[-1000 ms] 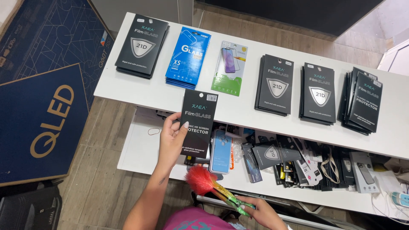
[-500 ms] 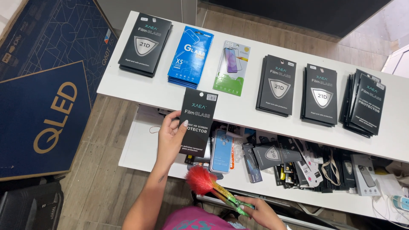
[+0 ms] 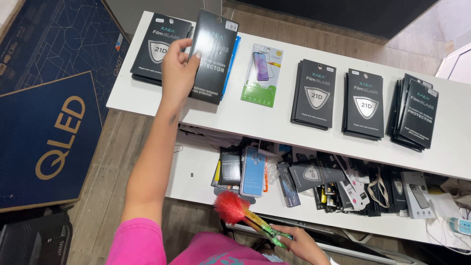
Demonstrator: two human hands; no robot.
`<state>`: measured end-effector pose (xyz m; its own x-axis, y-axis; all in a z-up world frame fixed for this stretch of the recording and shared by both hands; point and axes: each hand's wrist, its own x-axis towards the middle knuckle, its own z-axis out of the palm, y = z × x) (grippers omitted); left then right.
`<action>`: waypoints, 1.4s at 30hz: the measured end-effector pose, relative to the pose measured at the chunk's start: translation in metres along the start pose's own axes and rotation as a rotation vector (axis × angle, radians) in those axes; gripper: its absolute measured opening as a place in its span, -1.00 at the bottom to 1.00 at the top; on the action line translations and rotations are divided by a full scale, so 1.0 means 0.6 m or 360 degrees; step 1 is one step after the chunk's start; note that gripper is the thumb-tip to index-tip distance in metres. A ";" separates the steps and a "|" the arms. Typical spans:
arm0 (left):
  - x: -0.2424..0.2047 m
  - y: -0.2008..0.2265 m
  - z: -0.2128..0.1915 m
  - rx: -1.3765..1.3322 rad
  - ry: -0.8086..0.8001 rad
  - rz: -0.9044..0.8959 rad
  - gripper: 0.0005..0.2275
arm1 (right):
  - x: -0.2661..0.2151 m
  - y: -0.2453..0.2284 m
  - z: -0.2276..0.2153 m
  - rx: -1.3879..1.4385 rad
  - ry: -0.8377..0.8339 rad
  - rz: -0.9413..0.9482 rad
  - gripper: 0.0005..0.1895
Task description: Dusting individual screen protector packages with a feather duster and moving them between shelves on a service desk.
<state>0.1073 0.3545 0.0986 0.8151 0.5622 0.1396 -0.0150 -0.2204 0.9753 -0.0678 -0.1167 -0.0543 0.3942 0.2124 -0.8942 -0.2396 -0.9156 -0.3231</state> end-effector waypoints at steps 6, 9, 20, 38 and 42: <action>0.084 -0.020 0.046 0.0404 -0.0002 -0.0226 -0.73 | 0.014 0.033 0.019 0.0168 -0.0006 -0.0041 -0.48; 0.099 -0.053 0.058 0.0520 0.0019 -0.0179 -0.75 | 0.017 0.041 0.022 0.0227 -0.0042 -0.0051 -0.48; 0.105 -0.133 0.065 0.0857 0.0180 0.0142 -0.74 | 0.001 0.017 0.011 0.0016 -0.0013 0.0052 -0.47; 0.047 -0.079 0.124 0.1675 -0.0023 -0.0061 0.08 | -0.003 0.036 0.026 0.0003 -0.0004 0.0049 -0.48; 0.042 -0.073 0.132 0.1743 -0.0100 -0.0165 0.07 | 0.008 0.074 0.044 -0.0027 0.0123 -0.0048 -0.50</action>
<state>0.1744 0.3155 0.0457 0.8111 0.5843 0.0264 0.5516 -0.7792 0.2976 -0.1000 -0.1474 -0.0814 0.4683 0.2133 -0.8574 -0.2119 -0.9150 -0.3434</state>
